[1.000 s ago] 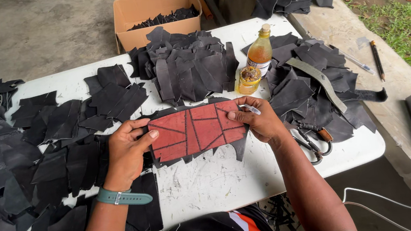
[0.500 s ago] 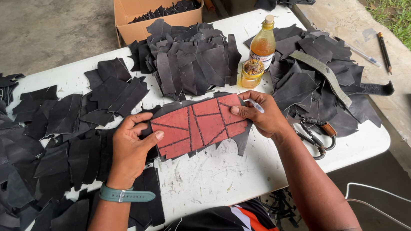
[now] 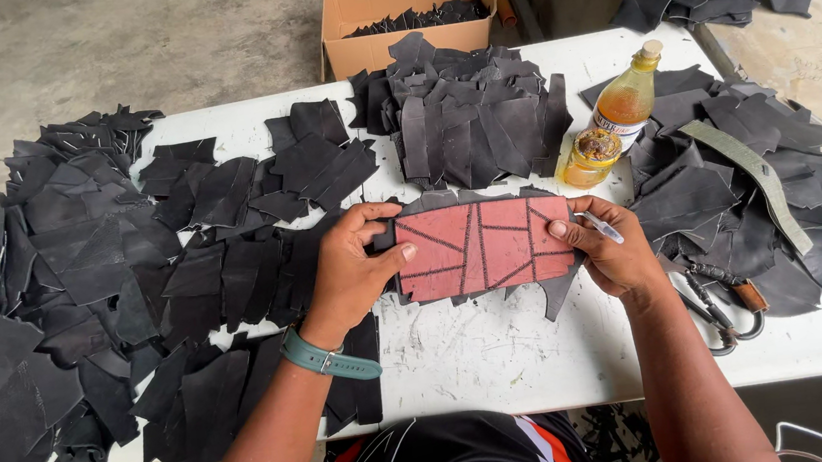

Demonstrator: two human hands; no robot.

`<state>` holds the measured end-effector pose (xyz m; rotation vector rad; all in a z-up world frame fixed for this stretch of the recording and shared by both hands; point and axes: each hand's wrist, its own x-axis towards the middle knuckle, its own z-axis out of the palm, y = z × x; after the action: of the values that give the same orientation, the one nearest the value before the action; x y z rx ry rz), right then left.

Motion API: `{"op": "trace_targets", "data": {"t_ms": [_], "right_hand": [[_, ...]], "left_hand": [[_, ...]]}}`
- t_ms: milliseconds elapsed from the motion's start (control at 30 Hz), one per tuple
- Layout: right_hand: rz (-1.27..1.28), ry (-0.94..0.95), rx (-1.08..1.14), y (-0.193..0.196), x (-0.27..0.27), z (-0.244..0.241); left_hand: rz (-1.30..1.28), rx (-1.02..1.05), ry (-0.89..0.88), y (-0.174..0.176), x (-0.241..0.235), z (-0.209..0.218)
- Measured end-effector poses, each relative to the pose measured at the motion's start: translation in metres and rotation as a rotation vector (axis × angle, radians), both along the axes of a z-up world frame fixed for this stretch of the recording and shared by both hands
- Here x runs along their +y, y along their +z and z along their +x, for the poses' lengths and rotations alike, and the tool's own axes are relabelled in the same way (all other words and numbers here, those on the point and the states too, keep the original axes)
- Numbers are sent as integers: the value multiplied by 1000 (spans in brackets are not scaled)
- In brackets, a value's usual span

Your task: The person places a red patterned template on a black material piece and uses a white marker to trace the pattern. They then remove the template and repeat the process on another black material piece.

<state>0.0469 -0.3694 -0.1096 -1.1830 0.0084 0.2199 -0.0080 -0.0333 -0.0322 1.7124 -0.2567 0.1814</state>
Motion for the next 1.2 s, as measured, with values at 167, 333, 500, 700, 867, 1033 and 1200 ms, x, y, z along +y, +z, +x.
{"op": "trace_targets", "data": {"t_ms": [167, 333, 500, 700, 867, 1033, 1200], "right_hand": [[-8, -24, 15, 2, 1, 0], [-11, -16, -15, 0, 2, 0], [-2, -19, -47, -7, 0, -1], [21, -6, -40, -7, -1, 2], [14, -13, -26, -7, 0, -1], [-4, -16, -7, -1, 1, -4], [-6, -12, 5, -2, 1, -5]], "left_hand": [[-112, 82, -41, -1, 1, 2], [-58, -32, -38, 11, -5, -8], [-115, 12, -29, 20, -14, -16], [-40, -41, 17, 23, -11, -14], [-93, 9, -47, 18, -5, -10], [-135, 48, -92, 18, -1, -7], [-171, 88, -97, 19, 0, -8]]}}
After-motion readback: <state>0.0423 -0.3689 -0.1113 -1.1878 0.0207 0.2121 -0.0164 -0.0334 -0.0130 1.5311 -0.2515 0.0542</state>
